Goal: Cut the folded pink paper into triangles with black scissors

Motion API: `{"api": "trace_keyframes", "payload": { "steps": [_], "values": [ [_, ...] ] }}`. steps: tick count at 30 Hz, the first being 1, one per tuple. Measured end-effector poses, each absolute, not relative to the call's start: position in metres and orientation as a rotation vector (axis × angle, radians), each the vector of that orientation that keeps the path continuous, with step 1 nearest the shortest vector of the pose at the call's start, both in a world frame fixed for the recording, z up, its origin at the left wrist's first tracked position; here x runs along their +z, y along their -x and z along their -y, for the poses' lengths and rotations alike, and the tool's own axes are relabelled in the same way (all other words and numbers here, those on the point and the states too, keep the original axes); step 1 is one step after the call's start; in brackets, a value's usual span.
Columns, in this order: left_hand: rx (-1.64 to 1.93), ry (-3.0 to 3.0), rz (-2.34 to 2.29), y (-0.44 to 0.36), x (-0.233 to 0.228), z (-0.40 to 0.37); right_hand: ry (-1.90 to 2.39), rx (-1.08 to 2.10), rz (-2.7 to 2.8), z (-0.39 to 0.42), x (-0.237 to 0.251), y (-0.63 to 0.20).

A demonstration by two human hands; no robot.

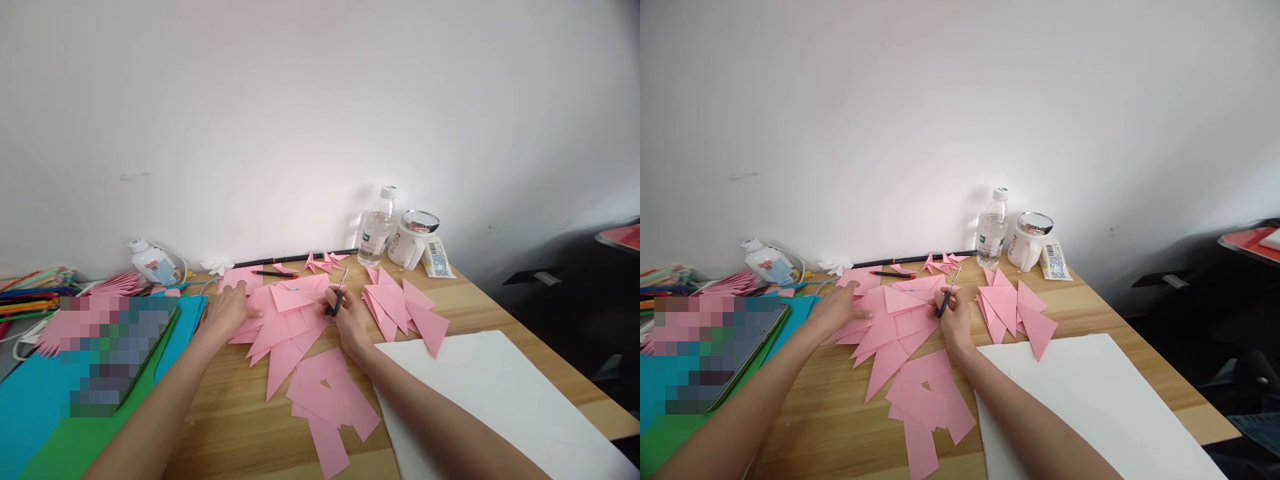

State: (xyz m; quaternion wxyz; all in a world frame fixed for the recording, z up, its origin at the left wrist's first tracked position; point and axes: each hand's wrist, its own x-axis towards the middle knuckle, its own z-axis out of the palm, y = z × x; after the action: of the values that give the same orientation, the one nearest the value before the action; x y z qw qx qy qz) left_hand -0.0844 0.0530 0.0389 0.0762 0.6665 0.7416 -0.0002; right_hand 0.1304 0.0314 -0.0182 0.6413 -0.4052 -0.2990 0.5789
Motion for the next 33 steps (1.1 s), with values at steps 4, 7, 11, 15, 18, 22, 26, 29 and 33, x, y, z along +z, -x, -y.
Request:
{"api": "trace_keyframes", "payload": {
  "steps": [4, 7, 11, 15, 18, 22, 26, 29, 33],
  "values": [
    [0.048, -1.966, -2.215, 0.089, 0.037, -0.053, 0.930, 1.323, 0.688, -0.031, -0.019, -0.130],
    [0.130, -1.947, -2.182, 0.090, 0.037, -0.054, 0.934, 1.320, 0.699, -0.031, -0.021, -0.130],
    [0.200, -1.919, -2.125, 0.088, 0.038, -0.057, 0.947, 1.321, 0.726, -0.031, -0.021, -0.130],
    [0.195, -1.896, -2.127, 0.086, 0.036, -0.057, 0.959, 1.315, 0.758, -0.031, -0.020, -0.129],
    [0.208, -1.885, -2.102, 0.082, 0.034, -0.054, 0.968, 1.310, 0.781, -0.031, -0.020, -0.129],
    [0.298, -1.865, -2.043, 0.075, 0.032, -0.050, 0.990, 1.314, 0.809, -0.031, -0.023, -0.130],
    [0.416, -1.801, -1.995, 0.071, 0.032, -0.051, 1.007, 1.323, 0.837, -0.031, -0.023, -0.131],
    [0.490, -1.779, -1.857, 0.069, 0.036, -0.052, 1.014, 1.318, 0.854, -0.031, -0.023, -0.131],
    [0.595, -1.785, -1.723, 0.071, 0.051, -0.052, 1.007, 1.307, 0.868, -0.030, -0.022, -0.131]
  ]
}}
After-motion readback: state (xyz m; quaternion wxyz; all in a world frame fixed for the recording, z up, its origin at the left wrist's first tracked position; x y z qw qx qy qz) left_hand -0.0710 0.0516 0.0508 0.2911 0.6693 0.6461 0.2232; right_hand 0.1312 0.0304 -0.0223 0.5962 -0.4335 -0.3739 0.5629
